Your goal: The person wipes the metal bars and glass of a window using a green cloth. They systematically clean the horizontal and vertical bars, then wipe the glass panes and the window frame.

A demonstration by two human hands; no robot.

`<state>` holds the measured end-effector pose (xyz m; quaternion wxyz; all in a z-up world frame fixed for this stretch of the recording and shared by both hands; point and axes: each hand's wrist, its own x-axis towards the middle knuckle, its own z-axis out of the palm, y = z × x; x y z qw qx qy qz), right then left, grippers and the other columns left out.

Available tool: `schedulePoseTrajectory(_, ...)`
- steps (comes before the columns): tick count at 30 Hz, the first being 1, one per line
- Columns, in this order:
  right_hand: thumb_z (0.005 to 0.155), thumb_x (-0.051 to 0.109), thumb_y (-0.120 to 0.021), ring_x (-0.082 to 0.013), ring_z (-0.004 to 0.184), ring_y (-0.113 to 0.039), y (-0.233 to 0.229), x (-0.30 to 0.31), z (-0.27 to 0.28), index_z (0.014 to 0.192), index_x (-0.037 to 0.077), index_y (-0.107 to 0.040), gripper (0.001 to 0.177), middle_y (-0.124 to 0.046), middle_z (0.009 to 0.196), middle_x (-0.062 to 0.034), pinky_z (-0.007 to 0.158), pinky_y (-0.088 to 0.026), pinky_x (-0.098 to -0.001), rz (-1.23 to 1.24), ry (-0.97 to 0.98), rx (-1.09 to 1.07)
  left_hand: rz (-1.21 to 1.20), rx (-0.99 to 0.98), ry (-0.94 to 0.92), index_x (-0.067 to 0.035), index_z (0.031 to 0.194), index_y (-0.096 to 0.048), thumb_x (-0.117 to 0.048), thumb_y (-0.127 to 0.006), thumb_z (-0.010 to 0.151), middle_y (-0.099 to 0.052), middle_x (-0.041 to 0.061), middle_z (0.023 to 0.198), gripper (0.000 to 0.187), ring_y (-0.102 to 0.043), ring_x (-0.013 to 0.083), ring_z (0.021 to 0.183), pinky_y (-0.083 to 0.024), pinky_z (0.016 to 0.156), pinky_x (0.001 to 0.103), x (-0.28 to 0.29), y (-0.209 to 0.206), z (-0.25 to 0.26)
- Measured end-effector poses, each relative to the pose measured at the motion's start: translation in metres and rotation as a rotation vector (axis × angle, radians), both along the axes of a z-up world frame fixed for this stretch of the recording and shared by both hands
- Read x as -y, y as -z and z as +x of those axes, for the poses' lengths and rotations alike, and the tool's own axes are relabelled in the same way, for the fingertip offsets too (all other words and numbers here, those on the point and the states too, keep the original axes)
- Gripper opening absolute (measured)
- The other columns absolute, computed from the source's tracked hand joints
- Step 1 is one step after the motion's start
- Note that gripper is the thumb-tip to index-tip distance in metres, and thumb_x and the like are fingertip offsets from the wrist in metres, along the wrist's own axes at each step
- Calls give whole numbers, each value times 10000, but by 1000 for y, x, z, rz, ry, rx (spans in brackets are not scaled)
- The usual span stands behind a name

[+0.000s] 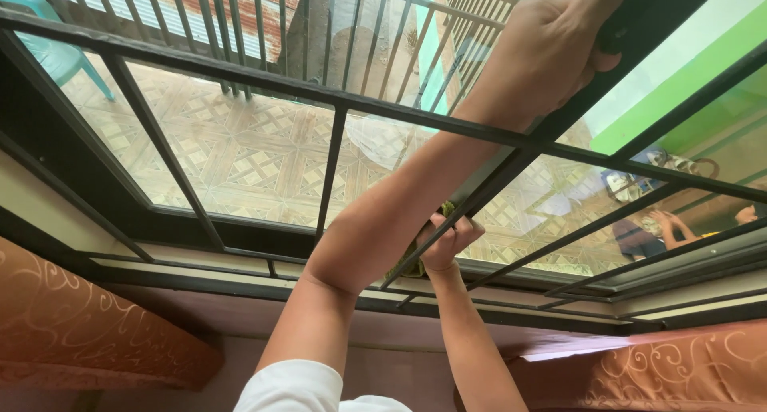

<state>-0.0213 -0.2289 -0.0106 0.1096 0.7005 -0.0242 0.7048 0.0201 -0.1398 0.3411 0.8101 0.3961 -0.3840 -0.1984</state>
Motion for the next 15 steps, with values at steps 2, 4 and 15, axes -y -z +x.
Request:
schedulePoseTrajectory(2,939,-52,-455,-214,796,-414,0,-2,-1,997,163,-555,244,-479,965,-50,744,-321,-376,-15,-3,-11,20,18,-7,4,525,-650,-612,-458,667,-592,127,409,661,-432,147,303,-287,306,281,1,1,1)
schedulePoseTrajectory(4,929,-25,-481,-217,828,-394,1,-2,2,988,171,-557,218,-496,971,-51,740,-336,-350,27,-18,26,-20,-26,64,5,532,-632,-590,-515,678,-530,76,393,624,-349,113,286,-230,264,256,4,2,3)
schedulePoseTrajectory(15,1010,59,-435,-235,870,-409,5,0,0,993,161,-599,194,-509,1011,-59,753,-378,-348,45,-58,8,-386,517,-353,-119,870,-638,-531,-554,907,-581,-7,721,422,-568,150,636,-428,618,292,-13,22,12)
